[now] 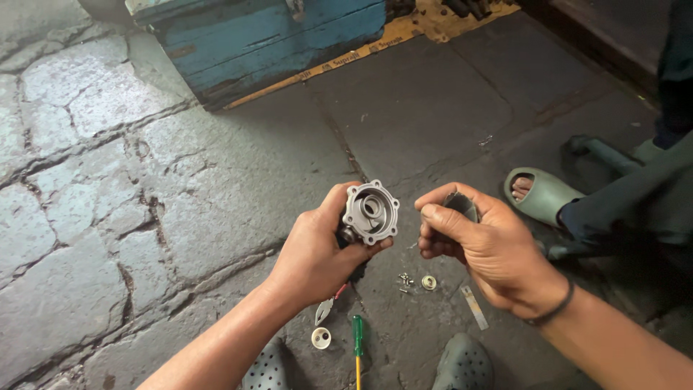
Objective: The person cleans a small metallic mechanical housing and several internal components using a dark cloth and sandpaper.
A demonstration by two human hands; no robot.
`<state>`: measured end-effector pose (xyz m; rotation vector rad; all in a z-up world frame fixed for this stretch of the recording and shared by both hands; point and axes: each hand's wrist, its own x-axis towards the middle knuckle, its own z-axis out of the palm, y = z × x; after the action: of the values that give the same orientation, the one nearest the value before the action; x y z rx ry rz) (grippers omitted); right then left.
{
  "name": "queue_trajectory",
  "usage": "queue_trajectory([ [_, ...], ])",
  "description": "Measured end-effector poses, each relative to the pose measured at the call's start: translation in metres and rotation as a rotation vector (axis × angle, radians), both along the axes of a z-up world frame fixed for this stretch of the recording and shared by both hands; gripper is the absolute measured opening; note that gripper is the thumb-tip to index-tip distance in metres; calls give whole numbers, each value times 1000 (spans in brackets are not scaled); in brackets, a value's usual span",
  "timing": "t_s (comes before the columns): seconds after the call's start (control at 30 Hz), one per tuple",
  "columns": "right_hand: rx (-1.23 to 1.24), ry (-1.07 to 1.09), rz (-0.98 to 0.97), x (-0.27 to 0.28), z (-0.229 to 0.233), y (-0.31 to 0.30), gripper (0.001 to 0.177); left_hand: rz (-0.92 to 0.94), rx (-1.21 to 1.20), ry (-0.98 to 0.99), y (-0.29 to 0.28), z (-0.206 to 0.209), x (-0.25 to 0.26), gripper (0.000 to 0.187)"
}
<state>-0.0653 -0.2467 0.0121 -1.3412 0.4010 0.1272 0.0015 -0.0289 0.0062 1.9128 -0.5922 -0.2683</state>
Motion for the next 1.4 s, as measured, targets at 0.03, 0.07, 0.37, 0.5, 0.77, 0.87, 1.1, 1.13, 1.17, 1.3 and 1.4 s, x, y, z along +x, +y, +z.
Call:
queue_trajectory([
  [0.03, -17, 12, -14, 1, -4, -1, 19, 1, -10, 10, 0, -1, 0, 59],
  [0.07, -34, 23, -27, 2, -9, -2, 19, 2, -19, 21, 0, -2, -1, 58],
  [0.37, -70, 2, 57, 9, -14, 19, 23, 365, -275, 177, -21, -15, 10, 35],
  [0.5, -62, -53, 54, 11, -3, 25, 24, 316, -345, 431, -31, -6, 10, 36],
  [0.77, -226, -152, 3, 6, -2, 4, 33, 224, 136, 212, -21, 19, -3, 40],
  [0.87, -337, -269, 158, 5, -5, 6, 40, 162, 274, -228, -23, 16, -6, 43],
  [1.1, -351, -269, 148, 9, -10, 12, 26, 172, 169, -196, -15, 15, -5, 44],
  [1.13, -244, -177, 150, 10, -9, 7, 28, 170, 185, -203, -13, 17, -5, 46],
  [1.17, -135, -83, 152, 10, -9, 4, 31, 167, 202, -208, -11, 18, -5, 48],
  [1.3, -52, -26, 193, 10, -14, 3, 31, 120, 197, -119, -1, 19, -4, 48],
  [1.4, 12, 32, 146, 12, -17, 2, 30, 93, 37, -86, 6, 12, -1, 40],
])
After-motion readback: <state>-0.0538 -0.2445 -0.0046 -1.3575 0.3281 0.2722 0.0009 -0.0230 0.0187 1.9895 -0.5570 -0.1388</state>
